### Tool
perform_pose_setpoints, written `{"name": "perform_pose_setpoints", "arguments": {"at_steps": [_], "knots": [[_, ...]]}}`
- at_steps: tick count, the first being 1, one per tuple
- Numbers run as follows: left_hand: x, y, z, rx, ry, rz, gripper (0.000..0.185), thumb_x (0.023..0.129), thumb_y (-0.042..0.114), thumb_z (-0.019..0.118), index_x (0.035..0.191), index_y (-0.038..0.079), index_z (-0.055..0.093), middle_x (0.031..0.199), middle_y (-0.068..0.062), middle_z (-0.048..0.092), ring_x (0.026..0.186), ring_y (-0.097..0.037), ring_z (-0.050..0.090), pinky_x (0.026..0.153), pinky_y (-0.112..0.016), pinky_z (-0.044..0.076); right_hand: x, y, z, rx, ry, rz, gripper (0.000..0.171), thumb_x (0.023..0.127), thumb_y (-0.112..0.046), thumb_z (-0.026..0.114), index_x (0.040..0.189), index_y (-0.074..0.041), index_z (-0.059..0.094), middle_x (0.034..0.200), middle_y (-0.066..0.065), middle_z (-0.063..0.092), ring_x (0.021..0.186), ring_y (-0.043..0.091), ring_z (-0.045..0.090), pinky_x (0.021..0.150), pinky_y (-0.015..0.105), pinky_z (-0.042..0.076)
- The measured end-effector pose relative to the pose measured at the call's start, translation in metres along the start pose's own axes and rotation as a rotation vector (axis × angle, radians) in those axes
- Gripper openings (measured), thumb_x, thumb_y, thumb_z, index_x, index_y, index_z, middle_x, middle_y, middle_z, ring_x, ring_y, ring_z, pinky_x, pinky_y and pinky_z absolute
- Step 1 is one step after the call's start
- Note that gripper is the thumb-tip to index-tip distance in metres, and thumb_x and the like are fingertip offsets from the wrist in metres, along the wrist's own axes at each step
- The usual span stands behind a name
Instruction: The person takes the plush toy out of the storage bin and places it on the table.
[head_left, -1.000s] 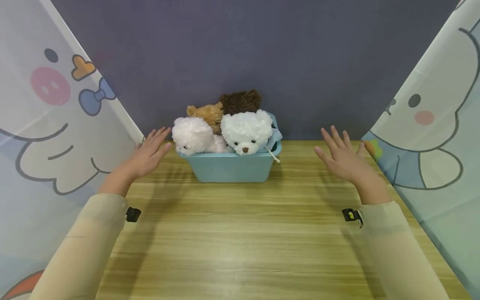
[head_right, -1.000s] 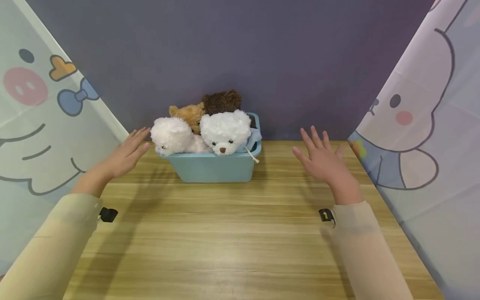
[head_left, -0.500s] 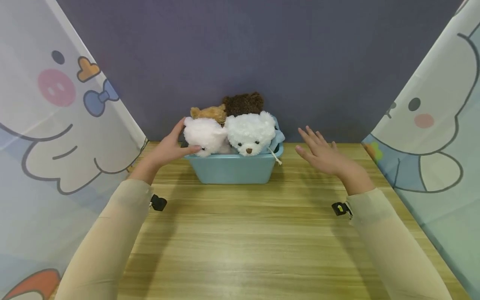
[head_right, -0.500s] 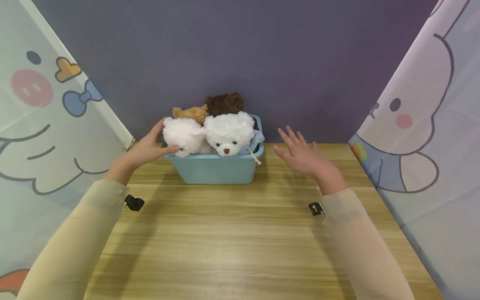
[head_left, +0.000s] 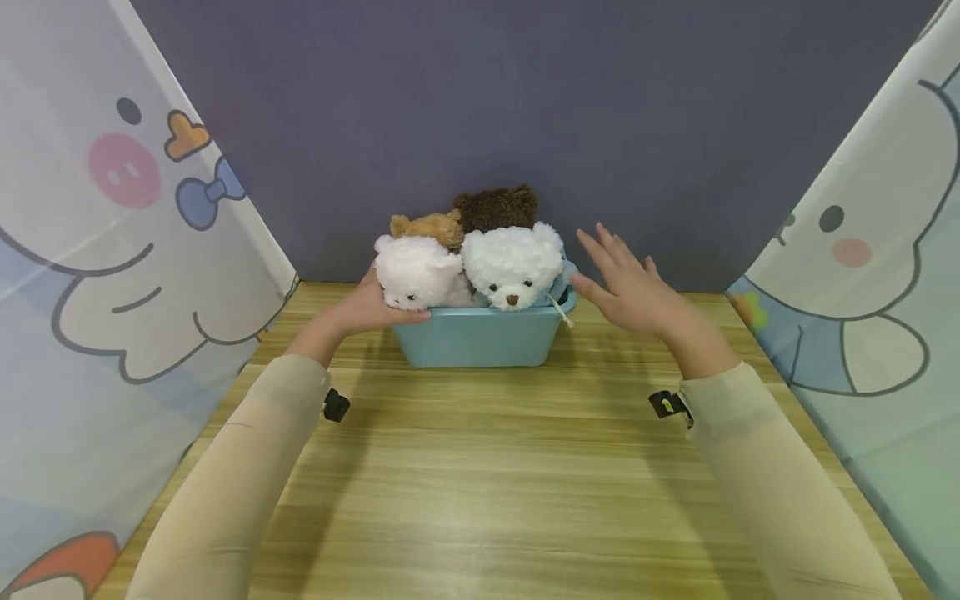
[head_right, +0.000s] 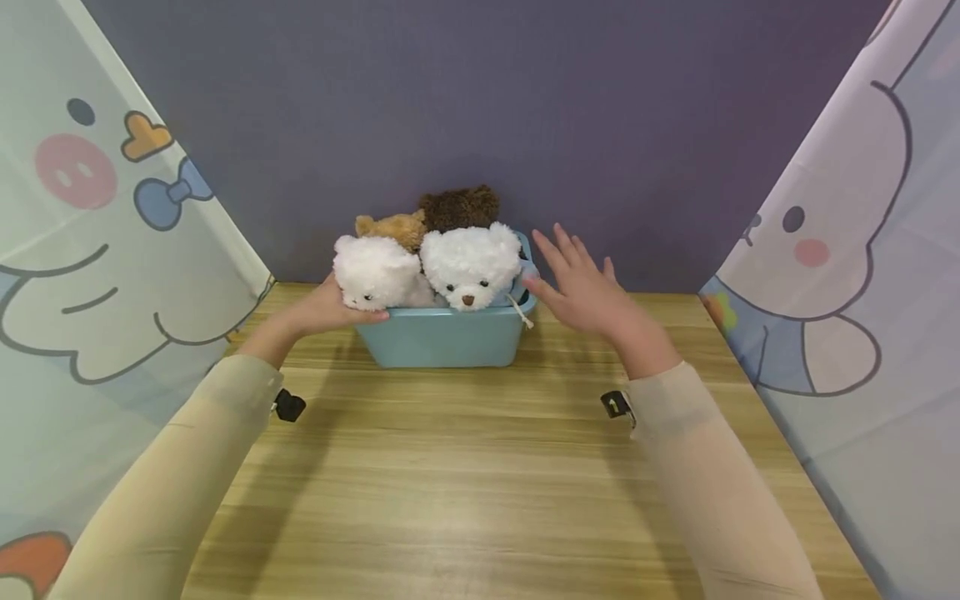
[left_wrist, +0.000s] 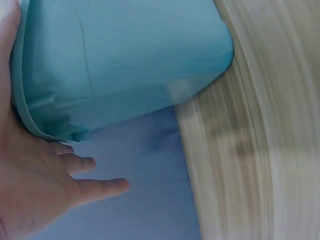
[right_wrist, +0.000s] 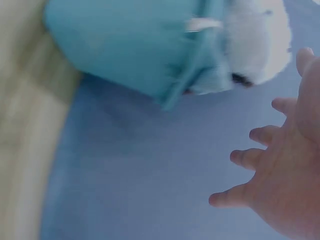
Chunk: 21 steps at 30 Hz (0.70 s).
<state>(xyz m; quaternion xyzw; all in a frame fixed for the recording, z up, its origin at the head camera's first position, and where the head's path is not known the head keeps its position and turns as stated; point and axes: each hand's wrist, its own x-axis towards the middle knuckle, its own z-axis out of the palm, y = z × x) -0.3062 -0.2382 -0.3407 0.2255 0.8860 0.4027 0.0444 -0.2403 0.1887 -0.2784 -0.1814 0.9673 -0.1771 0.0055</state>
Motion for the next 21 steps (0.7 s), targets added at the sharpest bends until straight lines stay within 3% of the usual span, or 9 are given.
{"name": "perform_pose_setpoints", "arguments": {"at_steps": [3,9,12,16,21], "knots": [[0.001,-0.004,0.000,-0.049,-0.006,0.027,0.111,0.086,0.033,0.092,0.169,0.026,0.017,0.170,-0.011,0.030,0.160,-0.035,0.031,0.130,-0.064,0.027,0.002,-0.017,-0.017,-0.044,0.005,-0.025,0.083,0.108,-0.071,0.033,0.171,-0.039,-0.011,0.178,-0.003,-0.023,0.167,0.038,-0.014,0.123,0.083,-0.006],[-0.006,-0.013,-0.006,-0.040,-0.063,-0.006,0.113,0.090,0.037,0.087,0.170,0.028,0.008,0.173,-0.010,0.026,0.161,-0.035,0.029,0.129,-0.065,0.029,0.019,-0.054,-0.029,-0.186,-0.028,-0.083,0.089,0.104,-0.075,0.038,0.169,-0.042,-0.012,0.178,-0.005,-0.024,0.168,0.035,-0.014,0.125,0.082,-0.002],[-0.009,-0.014,-0.007,-0.030,-0.081,-0.019,0.113,0.090,0.040,0.086,0.171,0.027,0.009,0.173,-0.010,0.028,0.161,-0.036,0.030,0.128,-0.065,0.030,0.031,-0.087,-0.018,-0.307,-0.023,-0.181,0.082,0.108,-0.069,0.041,0.172,-0.038,0.001,0.180,-0.004,-0.016,0.169,0.036,-0.005,0.127,0.079,0.007],[-0.007,-0.015,-0.006,-0.054,-0.094,0.016,0.100,0.092,0.037,0.085,0.168,0.026,0.021,0.165,-0.008,0.040,0.153,-0.033,0.043,0.125,-0.062,0.037,0.046,-0.137,0.009,-0.445,-0.053,-0.330,0.072,0.110,-0.061,0.044,0.172,-0.035,0.017,0.182,-0.002,-0.004,0.169,0.033,0.007,0.128,0.075,0.018],[-0.005,-0.017,-0.005,-0.041,-0.098,0.032,0.088,0.094,0.038,0.083,0.163,0.026,0.029,0.156,-0.005,0.051,0.142,-0.030,0.056,0.119,-0.058,0.047,0.058,-0.174,0.042,-0.563,-0.105,-0.381,0.072,0.109,-0.066,0.038,0.171,-0.045,0.009,0.182,-0.007,-0.004,0.170,0.028,0.008,0.130,0.075,0.011]]}}
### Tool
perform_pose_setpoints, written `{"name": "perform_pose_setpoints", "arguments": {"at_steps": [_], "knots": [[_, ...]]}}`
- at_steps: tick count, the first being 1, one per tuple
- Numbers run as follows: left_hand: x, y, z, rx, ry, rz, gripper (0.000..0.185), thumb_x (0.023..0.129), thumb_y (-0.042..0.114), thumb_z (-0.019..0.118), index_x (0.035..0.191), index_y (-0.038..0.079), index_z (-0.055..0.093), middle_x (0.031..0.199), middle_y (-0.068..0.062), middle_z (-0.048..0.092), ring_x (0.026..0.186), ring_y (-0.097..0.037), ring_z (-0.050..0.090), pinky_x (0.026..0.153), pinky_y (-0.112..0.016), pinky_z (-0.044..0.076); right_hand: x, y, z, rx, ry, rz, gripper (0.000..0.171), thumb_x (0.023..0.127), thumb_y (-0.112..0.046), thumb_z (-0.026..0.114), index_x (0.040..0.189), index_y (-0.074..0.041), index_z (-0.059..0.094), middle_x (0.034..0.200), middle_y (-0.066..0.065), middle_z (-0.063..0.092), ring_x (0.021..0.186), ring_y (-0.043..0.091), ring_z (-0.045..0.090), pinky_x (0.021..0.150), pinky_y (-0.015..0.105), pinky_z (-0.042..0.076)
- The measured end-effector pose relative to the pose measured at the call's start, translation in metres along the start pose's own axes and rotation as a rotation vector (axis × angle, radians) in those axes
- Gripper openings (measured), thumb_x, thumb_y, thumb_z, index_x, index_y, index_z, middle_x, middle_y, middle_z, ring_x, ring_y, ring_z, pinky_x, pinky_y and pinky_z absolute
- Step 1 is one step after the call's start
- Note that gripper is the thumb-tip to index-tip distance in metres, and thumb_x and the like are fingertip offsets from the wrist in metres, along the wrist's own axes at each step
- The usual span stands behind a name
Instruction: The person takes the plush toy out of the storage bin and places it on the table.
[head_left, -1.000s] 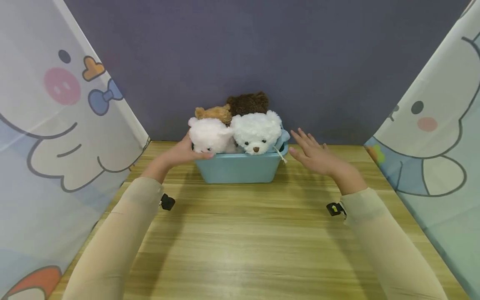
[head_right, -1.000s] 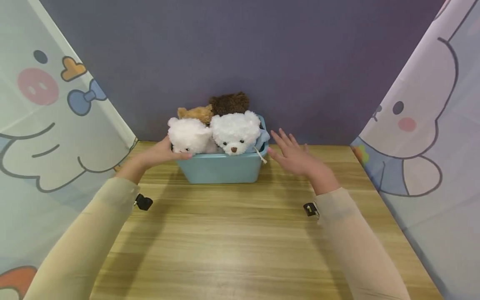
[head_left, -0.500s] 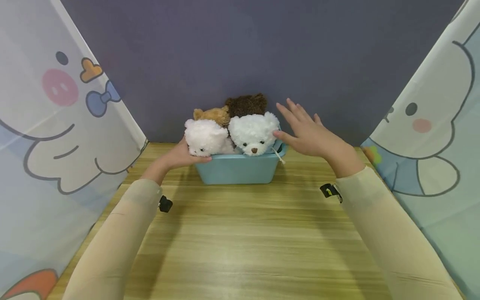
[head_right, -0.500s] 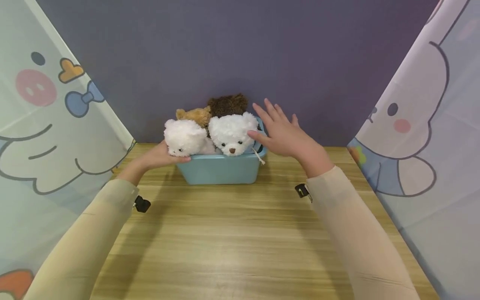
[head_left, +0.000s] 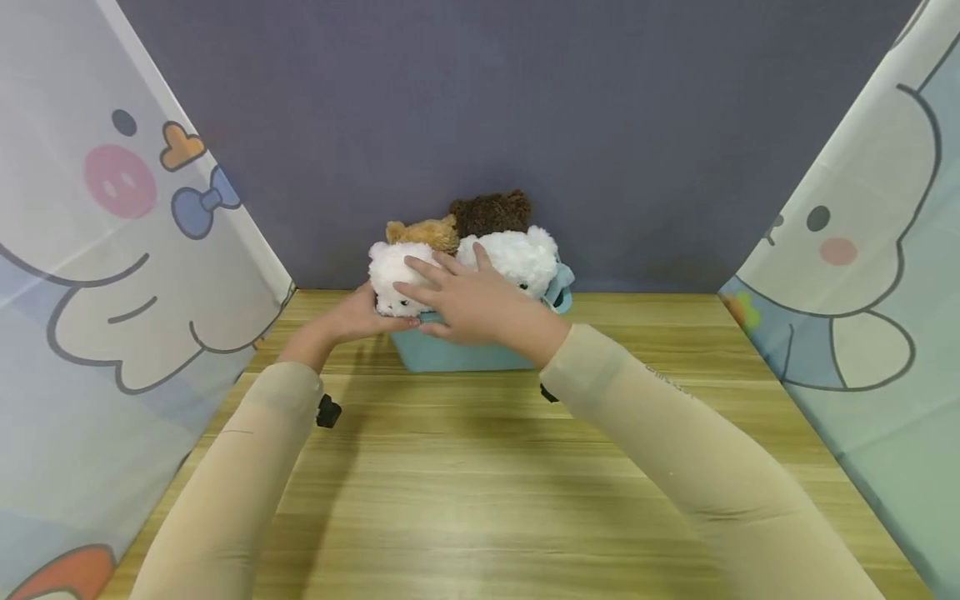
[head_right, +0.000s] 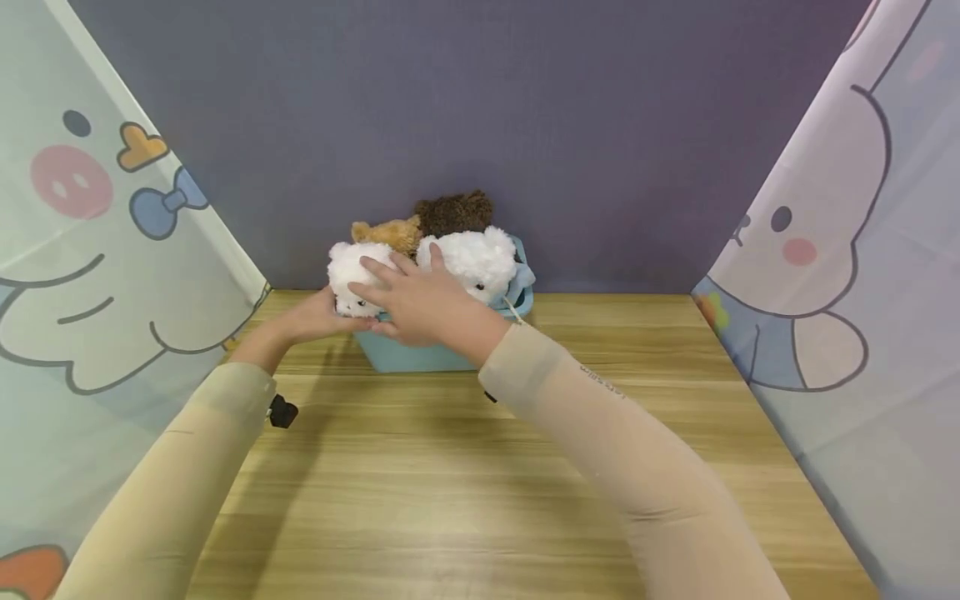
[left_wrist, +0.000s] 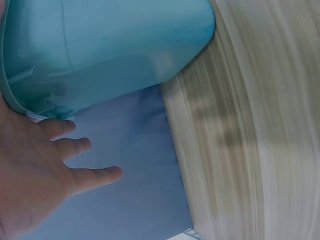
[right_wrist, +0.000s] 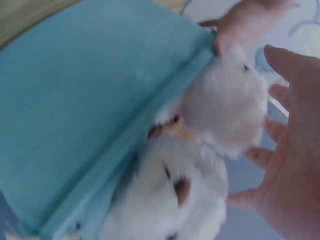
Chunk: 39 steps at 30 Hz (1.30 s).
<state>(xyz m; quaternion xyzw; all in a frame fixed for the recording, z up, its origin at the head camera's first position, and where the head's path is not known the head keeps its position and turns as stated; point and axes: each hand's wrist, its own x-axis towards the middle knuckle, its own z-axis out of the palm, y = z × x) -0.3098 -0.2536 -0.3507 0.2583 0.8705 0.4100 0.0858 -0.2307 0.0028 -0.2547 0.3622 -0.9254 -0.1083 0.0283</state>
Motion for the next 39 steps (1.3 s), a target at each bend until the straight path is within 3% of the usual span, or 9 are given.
{"name": "perform_pose_setpoints", "arguments": {"at_steps": [3,6,11,14,21,24,29,34,39], "knots": [[-0.001,-0.002,0.000,0.035,-0.009,-0.021,0.093,0.096,0.041,0.080,0.167,0.023,0.023,0.161,-0.011,0.048,0.145,-0.035,0.054,0.119,-0.060,0.045,0.009,-0.009,0.005,-0.042,0.006,0.016,0.074,0.108,-0.071,0.034,0.171,-0.046,0.005,0.182,-0.007,0.002,0.169,0.028,0.012,0.130,0.076,0.008],[-0.003,-0.002,-0.002,0.098,-0.013,-0.096,0.112,0.095,0.051,0.077,0.173,0.019,0.003,0.173,-0.022,0.030,0.155,-0.046,0.039,0.123,-0.067,0.037,0.016,-0.009,0.009,-0.080,0.015,0.047,0.076,0.106,-0.075,0.031,0.171,-0.044,0.008,0.181,-0.004,0.016,0.168,0.029,0.020,0.131,0.074,0.007],[-0.005,0.003,-0.007,0.216,-0.040,-0.284,0.135,0.089,0.078,0.067,0.168,0.019,-0.026,0.178,-0.025,-0.010,0.164,-0.055,0.001,0.127,-0.076,0.014,0.031,-0.007,0.016,-0.185,-0.041,0.067,0.085,0.098,-0.087,0.028,0.169,-0.040,0.027,0.173,-0.003,0.035,0.162,0.027,0.033,0.132,0.072,0.004],[-0.005,0.008,-0.010,0.251,-0.041,-0.321,0.136,0.087,0.084,0.064,0.167,0.020,-0.027,0.177,-0.024,-0.014,0.163,-0.054,-0.007,0.126,-0.079,0.010,0.040,-0.008,0.022,-0.158,-0.091,0.022,0.091,0.093,-0.092,0.030,0.165,-0.036,0.040,0.168,-0.001,0.042,0.159,0.028,0.038,0.133,0.070,0.003],[0.001,0.010,-0.009,0.283,-0.051,-0.313,0.136,0.086,0.087,0.062,0.168,0.024,-0.026,0.179,-0.019,-0.015,0.164,-0.052,-0.012,0.124,-0.082,0.010,0.037,0.003,0.016,0.000,-0.122,-0.020,0.080,0.098,-0.084,0.037,0.164,-0.039,0.041,0.159,-0.003,0.049,0.148,0.019,0.053,0.135,0.065,0.001],[-0.002,0.006,-0.009,0.275,-0.035,-0.254,0.130,0.088,0.081,0.066,0.171,0.023,-0.016,0.180,-0.018,-0.006,0.165,-0.051,-0.004,0.126,-0.080,0.013,0.024,0.012,-0.006,-0.023,-0.062,0.001,0.077,0.103,-0.076,0.045,0.168,-0.036,0.035,0.170,0.001,0.039,0.158,0.024,0.040,0.133,0.069,-0.001],[-0.003,0.010,-0.014,0.341,-0.040,-0.242,0.131,0.090,0.080,0.064,0.171,0.016,-0.017,0.179,-0.021,-0.015,0.165,-0.052,-0.007,0.129,-0.075,0.009,0.010,0.045,-0.033,-0.063,-0.054,0.163,0.081,0.102,-0.069,0.055,0.170,-0.034,0.028,0.178,0.008,0.020,0.166,0.034,0.019,0.129,0.076,0.005],[0.001,0.011,-0.016,0.350,-0.027,-0.244,0.133,0.090,0.079,0.065,0.169,0.012,-0.018,0.177,-0.022,-0.020,0.164,-0.052,-0.007,0.129,-0.074,0.012,0.004,0.076,-0.028,0.022,-0.168,0.293,0.090,0.101,-0.072,0.055,0.173,-0.035,0.015,0.181,0.012,0.009,0.167,0.041,0.012,0.127,0.076,0.020],[0.002,0.007,-0.014,0.346,0.096,-0.186,0.145,0.083,0.078,0.076,0.166,0.022,-0.029,0.177,-0.011,-0.027,0.166,-0.047,-0.005,0.129,-0.073,0.015,-0.001,0.093,-0.012,0.185,-0.219,0.323,0.100,0.096,-0.080,0.054,0.172,-0.040,0.004,0.181,0.014,0.005,0.166,0.046,0.010,0.123,0.071,0.033]]}}
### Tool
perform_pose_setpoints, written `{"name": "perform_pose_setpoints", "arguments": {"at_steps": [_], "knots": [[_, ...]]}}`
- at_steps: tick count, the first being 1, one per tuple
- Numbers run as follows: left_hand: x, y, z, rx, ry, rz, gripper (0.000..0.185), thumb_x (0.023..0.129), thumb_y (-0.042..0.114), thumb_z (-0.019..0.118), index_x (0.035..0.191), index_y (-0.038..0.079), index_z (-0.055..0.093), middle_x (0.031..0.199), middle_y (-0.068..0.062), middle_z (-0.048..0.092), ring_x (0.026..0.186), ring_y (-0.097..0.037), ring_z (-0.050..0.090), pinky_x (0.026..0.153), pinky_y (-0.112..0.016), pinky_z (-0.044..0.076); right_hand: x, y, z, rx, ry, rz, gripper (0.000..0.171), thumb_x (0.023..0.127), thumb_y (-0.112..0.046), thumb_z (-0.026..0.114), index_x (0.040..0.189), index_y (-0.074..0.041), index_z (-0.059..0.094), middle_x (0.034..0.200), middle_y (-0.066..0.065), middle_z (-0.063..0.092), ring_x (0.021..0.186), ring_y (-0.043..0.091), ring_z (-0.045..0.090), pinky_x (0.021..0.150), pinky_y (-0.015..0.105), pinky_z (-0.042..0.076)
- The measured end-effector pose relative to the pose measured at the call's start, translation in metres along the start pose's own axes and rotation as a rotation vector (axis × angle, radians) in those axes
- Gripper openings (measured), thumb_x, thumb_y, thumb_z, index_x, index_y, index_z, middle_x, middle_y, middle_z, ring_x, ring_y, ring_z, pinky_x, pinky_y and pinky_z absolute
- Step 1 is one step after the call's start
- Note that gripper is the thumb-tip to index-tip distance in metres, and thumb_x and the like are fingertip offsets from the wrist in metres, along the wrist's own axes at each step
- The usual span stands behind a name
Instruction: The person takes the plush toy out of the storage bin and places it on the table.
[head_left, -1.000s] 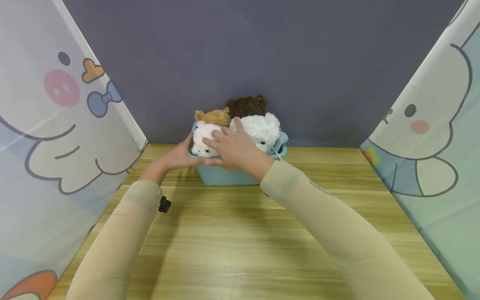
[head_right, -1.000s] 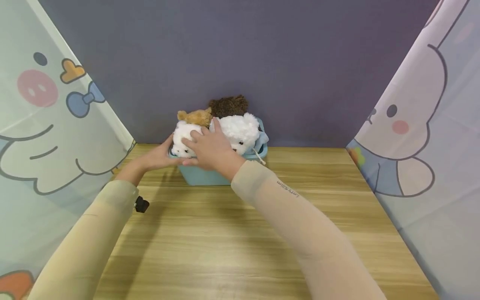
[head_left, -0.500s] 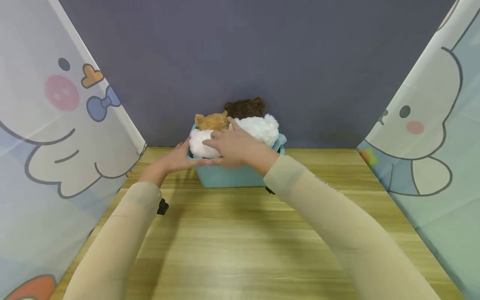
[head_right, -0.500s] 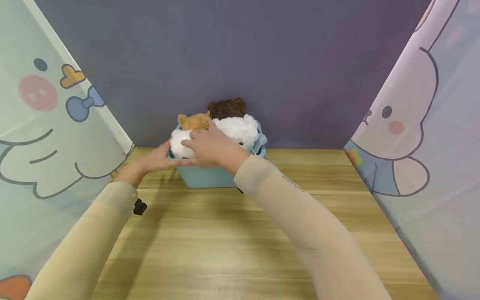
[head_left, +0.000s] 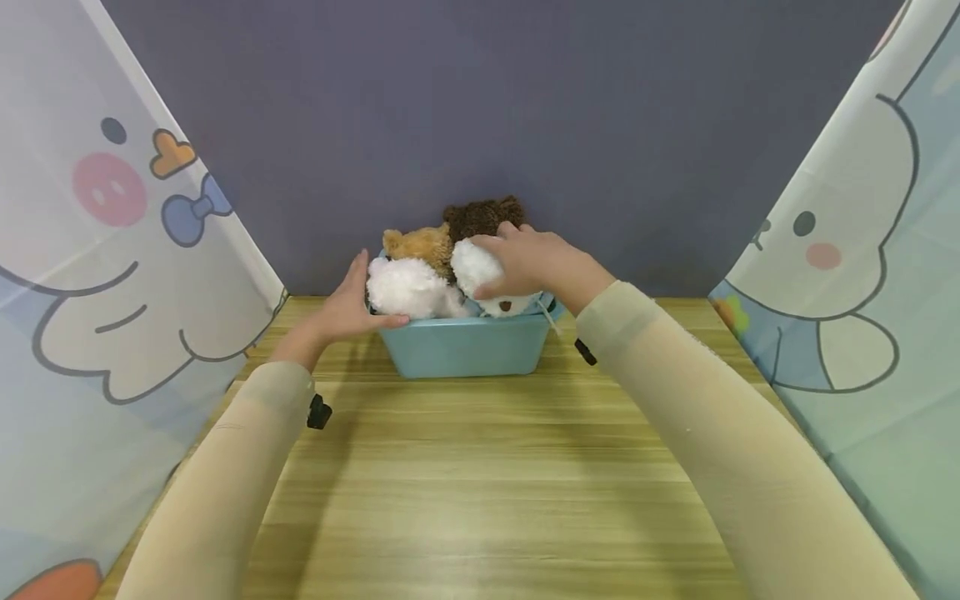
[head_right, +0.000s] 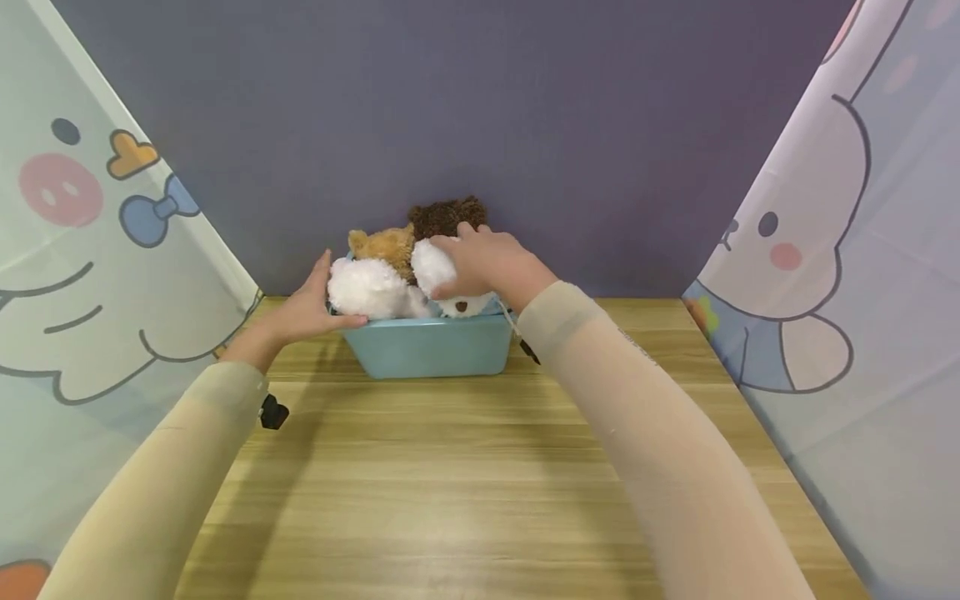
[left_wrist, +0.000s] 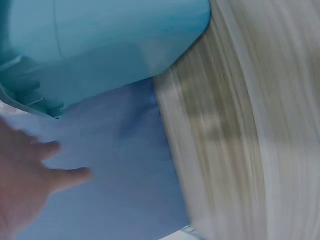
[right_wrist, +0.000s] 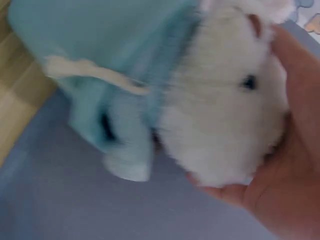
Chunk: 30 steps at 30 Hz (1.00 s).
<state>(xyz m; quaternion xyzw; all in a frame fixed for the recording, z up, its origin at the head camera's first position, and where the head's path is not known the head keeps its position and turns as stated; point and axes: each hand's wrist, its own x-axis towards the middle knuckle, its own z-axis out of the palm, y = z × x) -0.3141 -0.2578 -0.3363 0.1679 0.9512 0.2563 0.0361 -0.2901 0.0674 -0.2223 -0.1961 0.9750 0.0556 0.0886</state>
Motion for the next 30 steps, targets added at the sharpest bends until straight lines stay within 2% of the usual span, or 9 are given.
{"name": "perform_pose_setpoints", "arguments": {"at_steps": [2,4,7,11,15,19,25,30], "knots": [[-0.001,0.002,-0.001,0.043,0.072,0.024,0.148,0.078,0.081,0.077,0.165,0.028,-0.031,0.177,-0.006,-0.027,0.167,-0.045,-0.004,0.128,-0.075,0.015,0.001,0.002,0.004,0.040,0.000,-0.015,0.100,0.095,-0.080,0.055,0.172,-0.042,0.003,0.181,0.015,0.005,0.166,0.048,0.010,0.122,0.071,0.035],[-0.001,0.009,-0.003,0.103,0.102,0.036,0.144,0.079,0.087,0.071,0.167,0.029,-0.027,0.177,-0.003,-0.028,0.167,-0.043,-0.005,0.127,-0.078,0.013,0.001,0.002,0.007,0.041,0.022,-0.026,0.100,0.095,-0.081,0.055,0.172,-0.041,0.005,0.181,0.015,0.008,0.165,0.049,0.011,0.122,0.071,0.036],[-0.001,0.021,-0.005,0.172,0.063,0.008,0.133,0.082,0.095,0.054,0.172,0.023,-0.013,0.176,-0.007,-0.031,0.167,-0.044,-0.010,0.125,-0.081,0.008,0.000,0.001,0.008,0.019,0.054,-0.028,0.098,0.096,-0.080,0.054,0.172,-0.040,0.007,0.180,0.016,0.011,0.164,0.050,0.014,0.121,0.071,0.037],[0.000,0.029,-0.004,0.218,-0.017,-0.098,0.135,0.079,0.103,0.040,0.174,0.015,0.002,0.173,-0.017,-0.032,0.164,-0.049,-0.016,0.122,-0.085,0.005,-0.001,0.000,0.009,0.009,0.075,-0.032,0.097,0.097,-0.079,0.054,0.173,-0.039,0.008,0.179,0.017,0.013,0.163,0.051,0.016,0.120,0.071,0.039],[0.000,0.029,0.004,0.204,-0.050,-0.142,0.140,0.075,0.106,0.041,0.173,0.015,-0.002,0.173,-0.023,-0.029,0.163,-0.052,-0.015,0.121,-0.085,0.011,-0.003,-0.001,0.012,0.014,0.073,-0.019,0.097,0.097,-0.078,0.054,0.173,-0.038,0.008,0.179,0.018,0.012,0.163,0.051,0.017,0.121,0.070,0.038],[-0.001,0.025,0.012,0.159,-0.015,-0.138,0.143,0.074,0.105,0.047,0.173,0.017,-0.006,0.175,-0.021,-0.026,0.164,-0.051,-0.011,0.120,-0.084,0.019,-0.004,-0.003,0.016,0.026,0.068,-0.015,0.098,0.097,-0.078,0.054,0.173,-0.038,0.007,0.179,0.020,0.012,0.161,0.052,0.021,0.121,0.069,0.038],[-0.004,0.019,0.018,0.116,0.008,-0.161,0.145,0.073,0.105,0.048,0.172,0.018,-0.012,0.176,-0.023,-0.023,0.164,-0.051,-0.010,0.121,-0.083,0.017,-0.004,-0.004,0.022,0.025,0.079,-0.018,0.097,0.098,-0.077,0.055,0.173,-0.037,0.009,0.177,0.020,0.018,0.157,0.052,0.029,0.117,0.066,0.044],[-0.005,0.019,0.021,0.117,-0.003,-0.188,0.146,0.071,0.108,0.044,0.172,0.020,-0.015,0.177,-0.027,-0.013,0.164,-0.054,-0.004,0.122,-0.082,0.019,-0.005,-0.005,0.027,0.041,0.112,0.009,0.095,0.097,-0.075,0.058,0.172,-0.039,0.013,0.176,0.018,0.021,0.151,0.053,0.038,0.109,0.066,0.050]]}}
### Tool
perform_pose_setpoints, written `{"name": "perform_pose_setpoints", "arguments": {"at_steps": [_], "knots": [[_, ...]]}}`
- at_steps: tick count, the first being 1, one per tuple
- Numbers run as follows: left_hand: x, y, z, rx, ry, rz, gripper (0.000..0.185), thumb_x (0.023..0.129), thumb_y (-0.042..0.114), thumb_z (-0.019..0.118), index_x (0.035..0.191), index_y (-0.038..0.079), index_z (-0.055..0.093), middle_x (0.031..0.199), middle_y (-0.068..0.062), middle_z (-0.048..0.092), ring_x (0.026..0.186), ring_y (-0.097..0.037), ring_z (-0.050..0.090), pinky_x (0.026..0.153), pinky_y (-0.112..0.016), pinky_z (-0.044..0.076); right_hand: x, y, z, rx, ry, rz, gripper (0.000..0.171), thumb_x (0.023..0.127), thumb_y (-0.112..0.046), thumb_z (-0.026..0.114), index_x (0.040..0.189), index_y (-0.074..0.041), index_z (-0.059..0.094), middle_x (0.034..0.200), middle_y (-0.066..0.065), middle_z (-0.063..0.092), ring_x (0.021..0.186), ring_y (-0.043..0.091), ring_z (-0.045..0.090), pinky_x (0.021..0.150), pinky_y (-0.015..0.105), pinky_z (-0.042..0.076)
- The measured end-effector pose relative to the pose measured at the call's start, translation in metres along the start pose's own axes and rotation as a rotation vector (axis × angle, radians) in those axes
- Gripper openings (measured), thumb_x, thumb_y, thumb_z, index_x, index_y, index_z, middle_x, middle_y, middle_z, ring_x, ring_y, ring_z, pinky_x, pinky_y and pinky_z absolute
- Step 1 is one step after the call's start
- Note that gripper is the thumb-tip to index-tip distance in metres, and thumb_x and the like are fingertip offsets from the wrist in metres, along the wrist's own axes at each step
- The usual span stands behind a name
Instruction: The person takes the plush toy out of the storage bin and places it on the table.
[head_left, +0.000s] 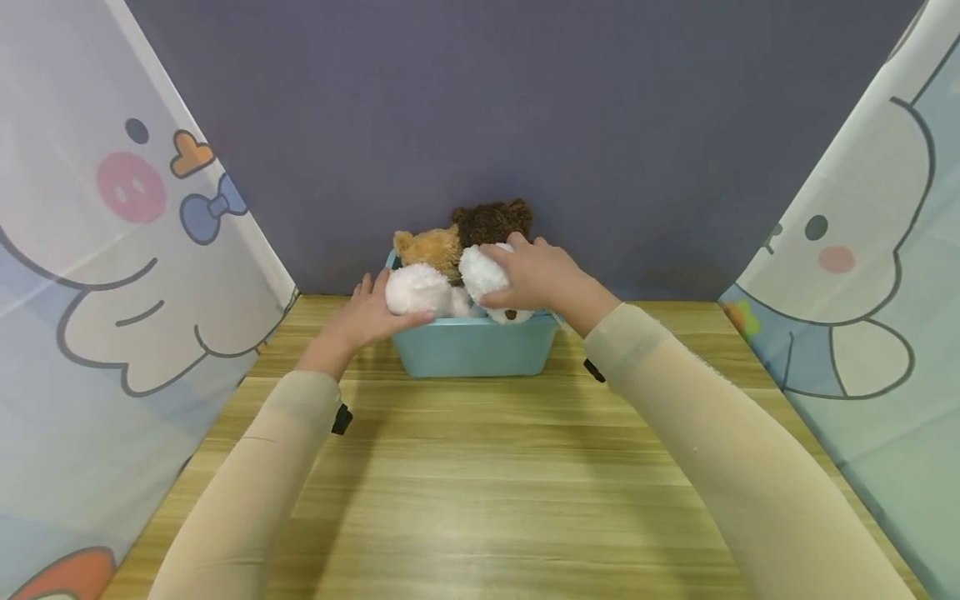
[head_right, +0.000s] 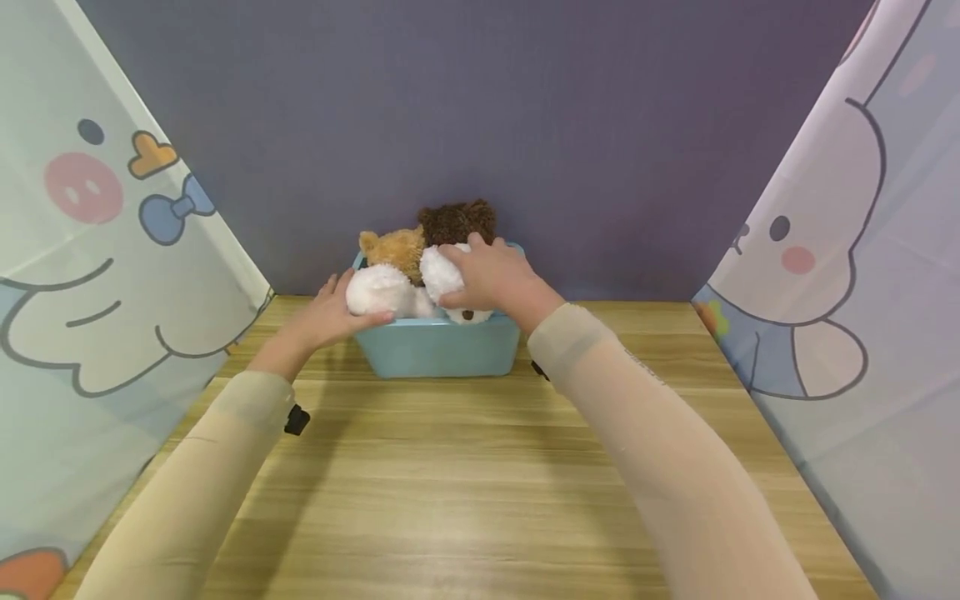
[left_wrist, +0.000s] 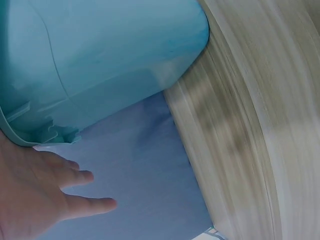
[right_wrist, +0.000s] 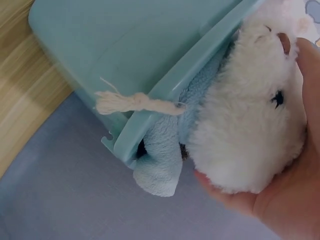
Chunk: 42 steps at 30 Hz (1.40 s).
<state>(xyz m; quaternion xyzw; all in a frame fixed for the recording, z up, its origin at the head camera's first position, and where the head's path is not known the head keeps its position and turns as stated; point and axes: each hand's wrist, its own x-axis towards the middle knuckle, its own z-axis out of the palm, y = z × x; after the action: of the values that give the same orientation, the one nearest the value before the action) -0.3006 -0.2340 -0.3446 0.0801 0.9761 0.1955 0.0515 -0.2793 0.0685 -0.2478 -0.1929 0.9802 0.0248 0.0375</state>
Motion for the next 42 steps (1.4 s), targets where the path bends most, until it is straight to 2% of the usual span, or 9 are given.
{"name": "perform_pose_setpoints", "arguments": {"at_steps": [4,8,18,21,24,26,32,37,42], "knots": [[0.001,-0.001,0.001,0.011,-0.006,-0.003,0.147,0.071,0.108,0.043,0.172,0.019,-0.015,0.178,-0.027,-0.007,0.164,-0.055,0.002,0.122,-0.081,0.020,-0.001,-0.001,0.002,0.051,0.042,0.034,0.091,0.094,-0.066,0.062,0.171,-0.040,0.022,0.174,0.017,0.027,0.145,0.053,0.045,0.099,0.062,0.053],[0.001,0.000,0.001,0.020,0.008,-0.008,0.145,0.072,0.108,0.042,0.172,0.020,-0.015,0.178,-0.028,-0.008,0.163,-0.058,0.002,0.121,-0.084,0.018,-0.004,0.002,0.001,0.119,0.087,0.032,0.087,0.092,-0.057,0.067,0.168,-0.037,0.030,0.165,0.015,0.038,0.133,0.046,0.052,0.090,0.056,0.052],[-0.002,0.001,0.003,0.024,0.023,-0.009,0.145,0.072,0.107,0.043,0.172,0.019,-0.015,0.178,-0.027,-0.005,0.163,-0.057,0.003,0.120,-0.086,0.017,-0.018,0.024,-0.025,0.276,0.145,-0.011,0.081,0.095,-0.049,0.069,0.167,-0.032,0.035,0.164,0.014,0.041,0.120,0.035,0.060,0.095,0.054,0.052],[-0.003,-0.001,0.001,0.004,0.005,-0.003,0.146,0.072,0.107,0.044,0.171,0.018,-0.018,0.176,-0.031,0.015,0.158,-0.058,0.025,0.117,-0.081,0.032,-0.022,0.026,-0.034,0.286,0.163,-0.028,0.081,0.095,-0.049,0.068,0.167,-0.031,0.035,0.165,0.013,0.041,0.127,0.035,0.057,0.097,0.055,0.051],[-0.003,-0.001,-0.001,-0.015,-0.024,-0.012,0.148,0.070,0.108,0.044,0.170,0.020,-0.021,0.165,-0.037,0.037,0.143,-0.058,0.049,0.107,-0.074,0.048,-0.026,0.028,-0.042,0.290,0.186,-0.042,0.080,0.094,-0.048,0.068,0.166,-0.031,0.036,0.166,0.013,0.040,0.134,0.037,0.054,0.100,0.057,0.050],[-0.003,0.000,-0.001,-0.011,-0.041,-0.022,0.149,0.069,0.109,0.044,0.169,0.021,-0.022,0.157,-0.040,0.045,0.134,-0.058,0.058,0.100,-0.070,0.053,-0.028,0.029,-0.046,0.294,0.201,-0.047,0.080,0.094,-0.047,0.068,0.166,-0.031,0.037,0.167,0.013,0.040,0.137,0.037,0.053,0.102,0.058,0.050],[-0.003,-0.001,-0.001,-0.002,-0.064,-0.046,0.150,0.068,0.110,0.043,0.169,0.022,-0.023,0.156,-0.040,0.047,0.130,-0.056,0.061,0.096,-0.066,0.056,-0.035,0.032,-0.055,0.323,0.214,-0.060,0.082,0.094,-0.053,0.071,0.166,-0.033,0.038,0.167,0.011,0.040,0.145,0.037,0.048,0.110,0.060,0.048],[-0.003,0.000,-0.001,-0.021,-0.048,-0.039,0.151,0.067,0.109,0.045,0.170,0.022,-0.022,0.156,-0.041,0.046,0.130,-0.057,0.061,0.098,-0.067,0.055,-0.044,0.043,-0.060,0.384,0.264,-0.049,0.082,0.095,-0.056,0.071,0.166,-0.034,0.038,0.161,0.010,0.046,0.138,0.035,0.052,0.109,0.059,0.049],[-0.001,0.001,-0.002,-0.033,-0.049,-0.037,0.151,0.068,0.109,0.046,0.169,0.022,-0.022,0.161,-0.041,0.039,0.136,-0.059,0.055,0.102,-0.070,0.053,-0.053,0.057,-0.069,0.463,0.337,-0.034,0.082,0.093,-0.054,0.073,0.166,-0.033,0.040,0.157,0.012,0.051,0.133,0.035,0.052,0.108,0.058,0.049]]}}
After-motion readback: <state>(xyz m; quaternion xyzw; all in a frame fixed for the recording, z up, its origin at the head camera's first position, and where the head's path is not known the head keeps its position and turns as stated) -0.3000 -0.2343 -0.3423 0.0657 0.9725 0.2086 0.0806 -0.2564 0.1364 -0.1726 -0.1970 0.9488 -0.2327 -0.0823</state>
